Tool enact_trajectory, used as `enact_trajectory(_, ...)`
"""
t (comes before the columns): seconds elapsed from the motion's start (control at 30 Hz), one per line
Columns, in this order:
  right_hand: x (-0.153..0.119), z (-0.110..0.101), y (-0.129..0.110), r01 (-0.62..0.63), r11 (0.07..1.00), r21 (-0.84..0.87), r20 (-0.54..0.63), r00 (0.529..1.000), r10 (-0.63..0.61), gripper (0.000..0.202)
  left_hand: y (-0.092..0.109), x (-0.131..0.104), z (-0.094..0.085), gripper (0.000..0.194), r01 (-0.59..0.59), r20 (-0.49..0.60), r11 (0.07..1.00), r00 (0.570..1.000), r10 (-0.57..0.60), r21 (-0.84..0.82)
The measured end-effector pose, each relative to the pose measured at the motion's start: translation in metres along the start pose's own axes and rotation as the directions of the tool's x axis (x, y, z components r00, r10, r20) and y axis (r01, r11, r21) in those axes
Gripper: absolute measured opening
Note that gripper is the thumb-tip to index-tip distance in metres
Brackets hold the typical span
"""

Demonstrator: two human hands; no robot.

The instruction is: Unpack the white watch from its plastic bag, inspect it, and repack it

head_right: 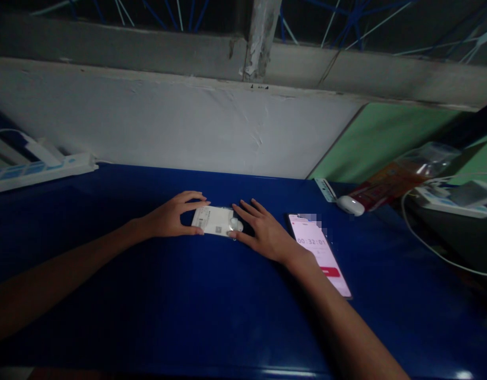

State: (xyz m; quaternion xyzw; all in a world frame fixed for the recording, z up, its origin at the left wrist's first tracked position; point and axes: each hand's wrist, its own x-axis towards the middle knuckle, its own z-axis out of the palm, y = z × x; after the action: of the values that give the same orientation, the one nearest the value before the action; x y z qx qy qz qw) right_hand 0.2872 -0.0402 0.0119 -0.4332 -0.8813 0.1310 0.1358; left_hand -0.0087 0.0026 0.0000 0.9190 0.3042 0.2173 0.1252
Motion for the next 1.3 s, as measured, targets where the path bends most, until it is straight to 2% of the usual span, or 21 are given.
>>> enact_trajectory(0.17,0.0,0.004,0.003,-0.027,0.999,-0.022,-0.018,0.999,0.027,0.075,0.005,-0.001,0.002,0.063,0.027,-0.011,0.999,1.0,-0.027,0.026)
enact_trajectory(0.47,0.001,0.014,-0.006,-0.082,0.991,-0.104,-0.063,0.995,0.076,0.071,0.007,-0.003,0.005,0.058,0.045,-0.058,0.998,0.997,-0.042,0.049)
enact_trajectory(0.67,0.002,0.015,-0.007,-0.072,0.991,-0.115,-0.063,0.996,0.065,0.071,0.003,-0.008,0.008,0.079,0.096,-0.015,0.992,0.995,-0.095,0.085)
enact_trajectory(0.83,0.015,0.017,-0.021,-0.06,0.995,-0.075,-0.141,0.989,0.049,0.073,0.003,-0.008,0.01,0.075,0.113,-0.048,0.992,0.993,-0.11,0.058)
enact_trajectory(0.97,0.032,0.019,-0.028,0.028,1.0,0.001,-0.175,0.984,-0.028,0.057,0.002,-0.008,0.01,0.068,0.104,-0.117,0.994,0.988,-0.1,0.03)
enact_trajectory(1.1,0.037,0.018,-0.027,-0.008,0.994,0.106,-0.174,0.984,0.027,0.044,0.001,-0.007,0.009,0.068,0.112,-0.093,0.994,0.989,-0.112,-0.009)
enact_trajectory(1.3,0.031,0.017,-0.024,0.013,0.996,0.083,-0.155,0.988,0.0,0.044,-0.002,-0.005,0.01,0.069,0.106,-0.051,0.993,0.993,-0.108,-0.052)
